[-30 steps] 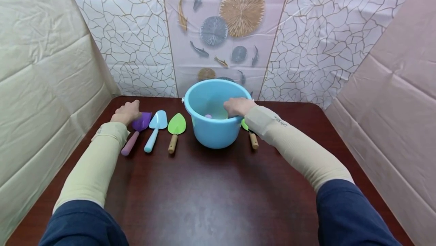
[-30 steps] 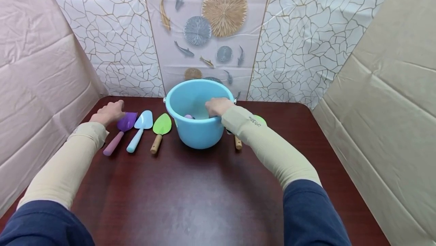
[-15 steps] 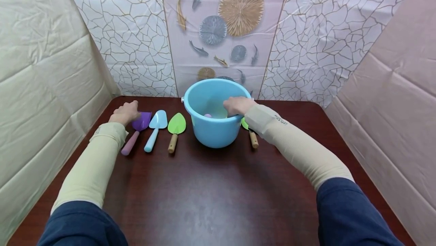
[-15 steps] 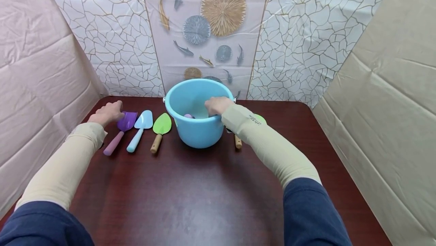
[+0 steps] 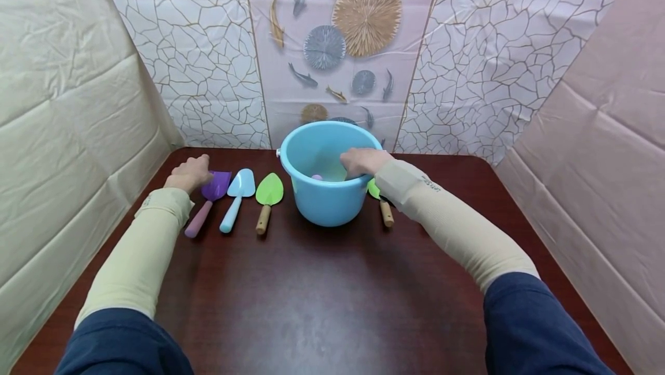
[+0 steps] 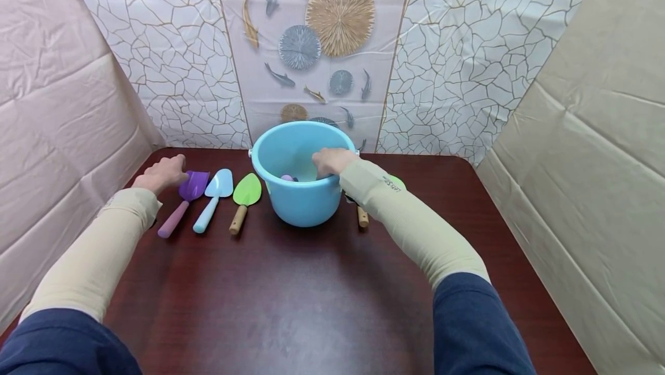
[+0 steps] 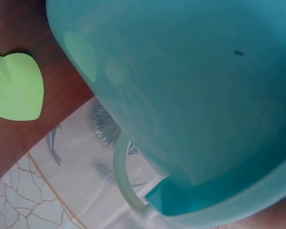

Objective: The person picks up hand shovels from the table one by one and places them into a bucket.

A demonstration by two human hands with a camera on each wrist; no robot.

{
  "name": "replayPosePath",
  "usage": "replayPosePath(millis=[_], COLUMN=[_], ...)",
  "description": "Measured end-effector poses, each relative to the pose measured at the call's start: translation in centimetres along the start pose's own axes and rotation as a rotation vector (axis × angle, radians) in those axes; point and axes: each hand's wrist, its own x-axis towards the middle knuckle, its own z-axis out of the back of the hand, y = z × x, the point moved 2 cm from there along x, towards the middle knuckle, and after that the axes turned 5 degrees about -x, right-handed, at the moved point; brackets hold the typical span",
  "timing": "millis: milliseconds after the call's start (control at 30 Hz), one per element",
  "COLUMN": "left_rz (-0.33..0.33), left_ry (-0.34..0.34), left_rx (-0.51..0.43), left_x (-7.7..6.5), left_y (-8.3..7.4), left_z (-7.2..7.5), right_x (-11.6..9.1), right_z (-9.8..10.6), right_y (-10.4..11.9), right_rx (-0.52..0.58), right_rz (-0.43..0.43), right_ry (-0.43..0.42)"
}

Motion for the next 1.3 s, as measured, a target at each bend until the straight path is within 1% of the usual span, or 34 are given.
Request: replayPosePath(millis=[200, 267, 333, 400, 500, 600, 733, 867, 967, 1033, 1167, 1233, 1300], left_rz=[-0.009, -0.013, -0.018, -0.023, -0.031, -0.043, -0.047, -0.033, -0.036, -0.047, -0.065, -0.065, -0.07], left_ry=[0.006, 0.005, 0.008, 0.007, 0.007, -0.005, -0.025, -0.048, -0.048, -0.046, -0.046, -0.046, -0.045], left_rx=[-0.004, -0.001, 0.003, 0.009, 0.012, 0.008, -0.005, -0.028, -0.03, -0.026, -0.007, 0.001, 0.009], left_x=[-0.3, -0.4, -0.5, -0.5, -0.5, -0.6, -0.9, -1.2, -1.6, -1.7, -1.7, -1.7, -1.8], left_y=[0.1, 0.2, 0.2, 0.3, 0.4, 0.7, 1.0, 1.3, 1.4, 1.4, 1.2, 1.2, 1.2], left_z=[0.0, 0.0, -0.2, -0.4, -0.9, -1.4, -2.1, -2.7, -3.0, -3.3, -4.1, -4.6, -5.0], right_x=[0.3, 0.4, 0.5, 0.6, 0.6, 0.3, 0.1, 0.0, -0.2, -0.2, -0.3, -0.3, -0.3], right_z=[0.0, 0.0, 0.1, 0.2, 0.4, 0.6, 0.8, 0.9, 0.7, 0.6, 0.1, -0.4, -0.9], right_y=[0.0, -0.1, -0.3, -0.6, -1.0, -1.7, -2.7, -4.1, -5.2, -6.0, -7.6, -8.4, -9.1], right_rx=[-0.012, -0.003, 0.015, 0.042, 0.079, 0.102, 0.111, 0.115, 0.113, 0.122, 0.159, 0.165, 0.179], right_rz=[0.052, 0.065, 0.081, 0.101, 0.123, 0.122, 0.099, 0.074, 0.042, 0.014, -0.047, -0.082, -0.111], right_ry=[-0.025, -0.053, -0.102, -0.174, -0.311, -0.442, -0.597, -0.783, -0.916, -0.987, -1.077, -1.094, -1.09])
